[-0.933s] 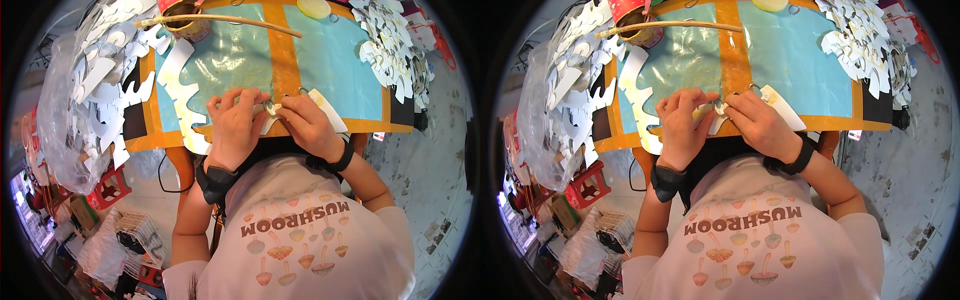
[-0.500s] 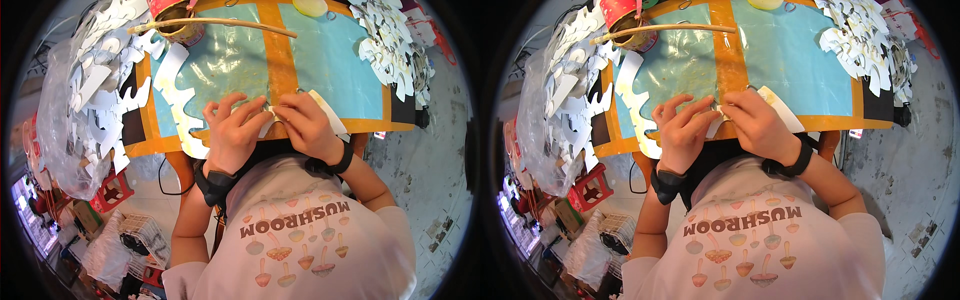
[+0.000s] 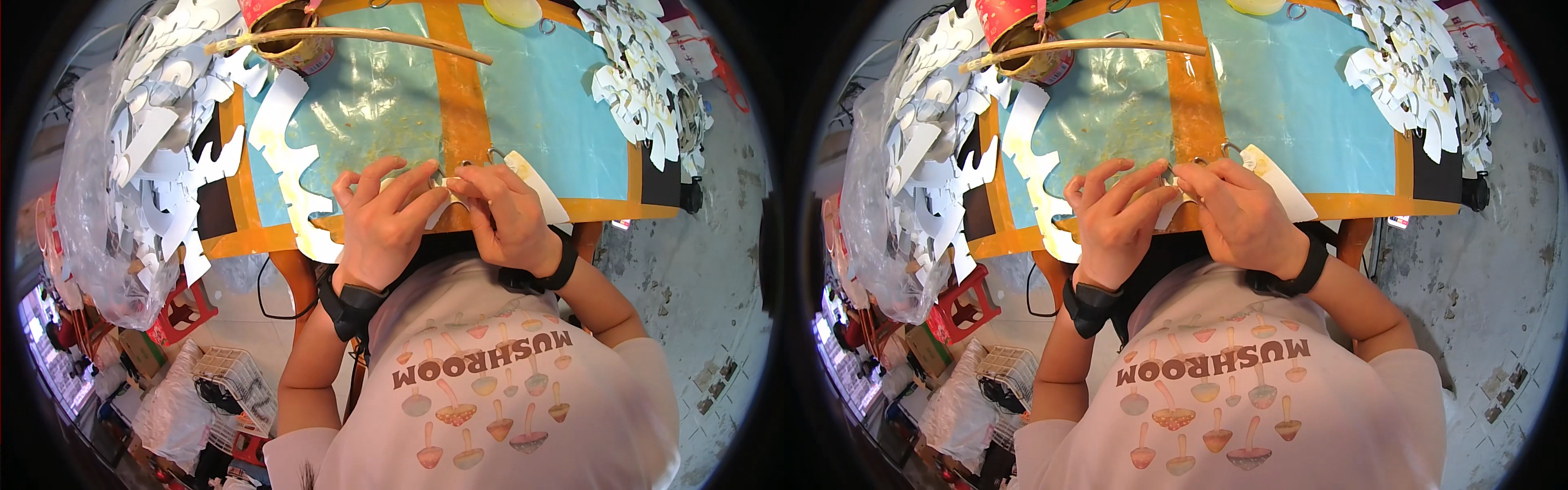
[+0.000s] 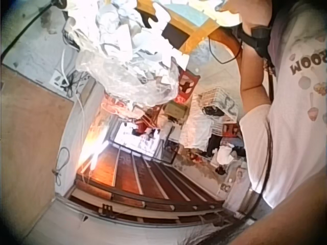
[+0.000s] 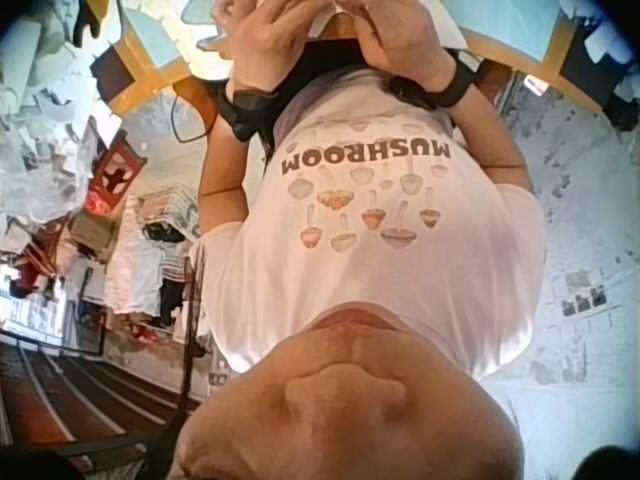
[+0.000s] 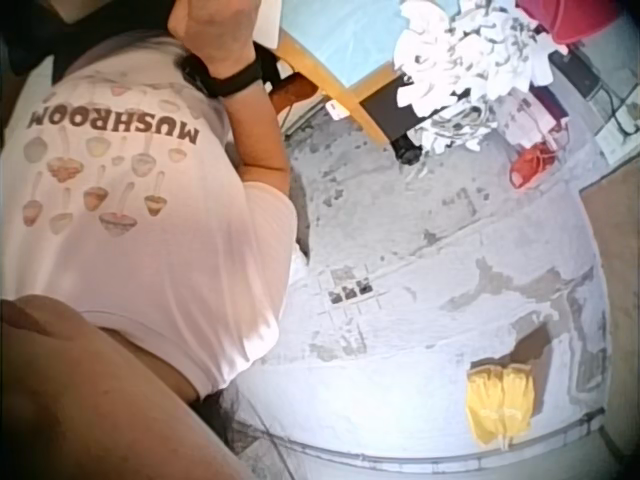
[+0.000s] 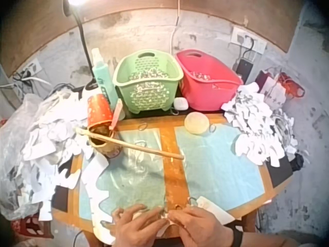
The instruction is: Manually attaching metal eyelets or rings to shoe upper components.
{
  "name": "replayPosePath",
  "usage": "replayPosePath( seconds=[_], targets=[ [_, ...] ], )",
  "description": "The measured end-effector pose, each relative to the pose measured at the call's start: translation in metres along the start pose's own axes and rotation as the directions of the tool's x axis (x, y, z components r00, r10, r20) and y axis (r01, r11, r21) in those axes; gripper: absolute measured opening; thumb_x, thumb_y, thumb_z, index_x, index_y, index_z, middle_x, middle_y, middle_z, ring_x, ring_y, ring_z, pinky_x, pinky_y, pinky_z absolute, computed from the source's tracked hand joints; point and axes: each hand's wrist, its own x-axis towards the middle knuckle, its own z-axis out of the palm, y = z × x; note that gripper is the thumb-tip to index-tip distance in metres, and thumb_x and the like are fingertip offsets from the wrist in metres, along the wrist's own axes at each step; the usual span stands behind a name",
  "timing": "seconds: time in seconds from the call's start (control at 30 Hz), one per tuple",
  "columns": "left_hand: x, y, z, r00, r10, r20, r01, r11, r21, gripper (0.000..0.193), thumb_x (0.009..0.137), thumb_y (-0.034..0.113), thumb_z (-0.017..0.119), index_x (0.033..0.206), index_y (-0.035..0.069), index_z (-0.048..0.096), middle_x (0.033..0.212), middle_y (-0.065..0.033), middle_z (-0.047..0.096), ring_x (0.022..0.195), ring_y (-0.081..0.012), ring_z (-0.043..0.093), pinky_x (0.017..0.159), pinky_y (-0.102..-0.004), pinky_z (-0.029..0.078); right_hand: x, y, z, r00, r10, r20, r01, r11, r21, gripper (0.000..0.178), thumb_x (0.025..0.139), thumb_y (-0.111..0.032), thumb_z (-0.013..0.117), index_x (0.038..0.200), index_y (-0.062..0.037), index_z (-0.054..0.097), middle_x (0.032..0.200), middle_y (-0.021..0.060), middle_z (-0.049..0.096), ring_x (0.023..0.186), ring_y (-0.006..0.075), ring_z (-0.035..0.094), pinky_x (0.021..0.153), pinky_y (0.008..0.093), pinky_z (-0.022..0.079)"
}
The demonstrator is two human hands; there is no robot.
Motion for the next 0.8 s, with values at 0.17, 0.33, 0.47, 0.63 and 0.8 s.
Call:
replayPosePath(
  seconds=[0.17,0.33,0.47,0.63,0.8],
  targets=[
    [0.005,-0.003,-0.009,0.988,-0.135,0.070,0.148,0.957,-0.248,0.026,0.079,0.006,0.072,0.104,0.014,0.071,0.112,0.0021,0.071,0.108,-0.0225,0.060,0.093,-0.0434,0.031,0.002,-0.001,0.002,1.000,-0.020,-0.012,0.019,0.995,-0.101,0.051,0.074,0.014,0.058,0.125,0.0109,0.053,0.097,0.0175,0.066,0.080,0.0318,0.062,0.072,0.0364,0.053],
    [0.007,-0.004,-0.017,0.952,-0.304,-0.041,0.264,0.880,-0.396,0.031,0.081,0.001,0.068,0.110,0.009,0.066,0.104,-0.0026,0.071,0.104,-0.0233,0.062,0.092,-0.0410,0.033,0.002,-0.006,0.003,0.999,0.027,-0.027,-0.029,0.995,-0.094,0.048,0.077,0.011,0.058,0.125,0.0089,0.054,0.095,0.0165,0.066,0.079,0.0302,0.061,0.071,0.0367,0.052],
    [0.020,0.006,-0.015,1.000,-0.024,0.008,0.024,0.995,-0.095,0.034,0.079,-0.001,0.070,0.110,0.009,0.062,0.099,-0.0018,0.070,0.101,-0.0234,0.063,0.090,-0.0392,0.035,0.003,-0.008,0.003,0.998,0.063,-0.030,-0.065,0.993,-0.096,0.046,0.079,0.009,0.062,0.124,0.0060,0.055,0.093,0.0151,0.065,0.081,0.0306,0.061,0.073,0.0385,0.050],
    [0.024,0.004,-0.010,0.996,-0.033,0.081,0.044,0.990,-0.138,0.040,0.078,-0.002,0.074,0.112,0.008,0.058,0.096,0.0024,0.070,0.100,-0.0207,0.064,0.088,-0.0381,0.036,0.004,-0.005,0.006,0.989,0.144,-0.030,-0.146,0.988,-0.045,0.045,0.079,0.004,0.068,0.123,-0.0004,0.059,0.091,0.0134,0.064,0.081,0.0318,0.059,0.073,0.0413,0.047],
    [0.017,0.009,-0.008,0.998,-0.015,0.056,0.021,0.994,-0.108,0.042,0.080,-0.002,0.072,0.117,0.006,0.054,0.097,-0.0002,0.069,0.099,-0.0194,0.064,0.087,-0.0378,0.035,0.018,-0.011,0.001,0.980,0.185,0.067,-0.182,0.982,-0.055,0.035,0.079,0.002,0.068,0.113,-0.0025,0.066,0.085,0.0109,0.059,0.080,0.0310,0.056,0.073,0.0417,0.045]
  ],
)
